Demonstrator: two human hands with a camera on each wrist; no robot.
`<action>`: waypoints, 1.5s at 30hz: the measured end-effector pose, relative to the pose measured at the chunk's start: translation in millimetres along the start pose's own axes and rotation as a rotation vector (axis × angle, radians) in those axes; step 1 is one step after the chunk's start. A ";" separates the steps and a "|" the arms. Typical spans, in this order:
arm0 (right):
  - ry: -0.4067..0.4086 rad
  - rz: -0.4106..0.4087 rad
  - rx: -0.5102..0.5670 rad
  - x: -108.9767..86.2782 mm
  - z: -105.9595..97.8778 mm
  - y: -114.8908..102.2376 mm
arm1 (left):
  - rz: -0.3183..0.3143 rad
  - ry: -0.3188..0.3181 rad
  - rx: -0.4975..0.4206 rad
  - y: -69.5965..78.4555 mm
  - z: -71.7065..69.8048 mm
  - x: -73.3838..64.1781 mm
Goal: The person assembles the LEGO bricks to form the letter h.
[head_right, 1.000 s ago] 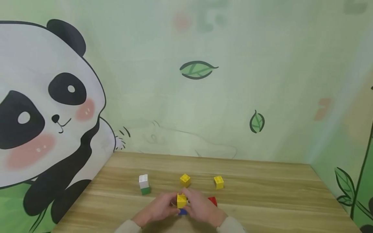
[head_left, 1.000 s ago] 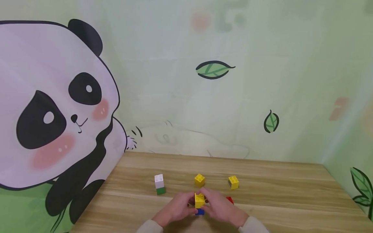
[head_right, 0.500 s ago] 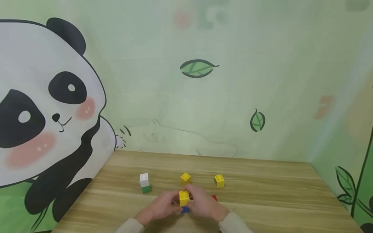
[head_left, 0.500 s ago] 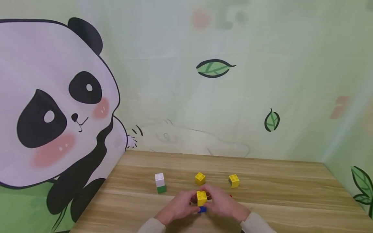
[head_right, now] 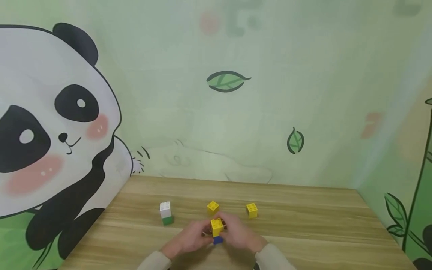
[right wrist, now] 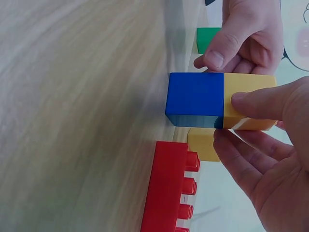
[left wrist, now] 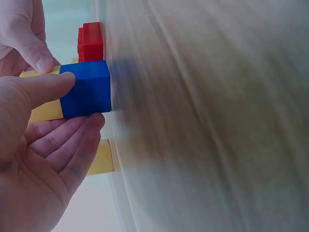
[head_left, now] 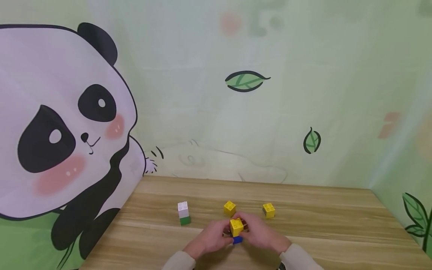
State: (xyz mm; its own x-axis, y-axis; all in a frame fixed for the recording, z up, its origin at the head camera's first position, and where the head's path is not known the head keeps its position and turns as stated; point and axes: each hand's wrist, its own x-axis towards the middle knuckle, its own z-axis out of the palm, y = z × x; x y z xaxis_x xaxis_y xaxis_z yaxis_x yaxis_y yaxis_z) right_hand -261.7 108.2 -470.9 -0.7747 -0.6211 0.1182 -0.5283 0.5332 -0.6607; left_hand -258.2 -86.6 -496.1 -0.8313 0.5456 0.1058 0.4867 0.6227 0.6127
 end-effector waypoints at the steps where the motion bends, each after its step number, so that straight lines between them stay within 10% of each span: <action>1: -0.001 -0.002 -0.001 0.0 -0.6 0.6 | -0.002 0.000 0.000 0.2 0.3 0.5; 19: 0.005 0.035 -0.028 3.1 -6.4 7.0 | -0.086 -0.014 -0.075 0.1 3.0 10.0; 45: 0.034 0.021 -0.007 3.2 -6.1 11.3 | -0.042 0.006 -0.045 -3.2 4.7 6.6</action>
State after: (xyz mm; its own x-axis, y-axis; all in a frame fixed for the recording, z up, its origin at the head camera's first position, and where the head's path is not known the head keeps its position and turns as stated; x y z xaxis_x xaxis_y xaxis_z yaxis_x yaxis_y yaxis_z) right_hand -272.2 115.7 -473.5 -0.7972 -0.5896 0.1294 -0.5139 0.5505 -0.6579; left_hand -264.0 -82.4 -500.9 -0.8523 0.5163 0.0837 0.4388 0.6188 0.6515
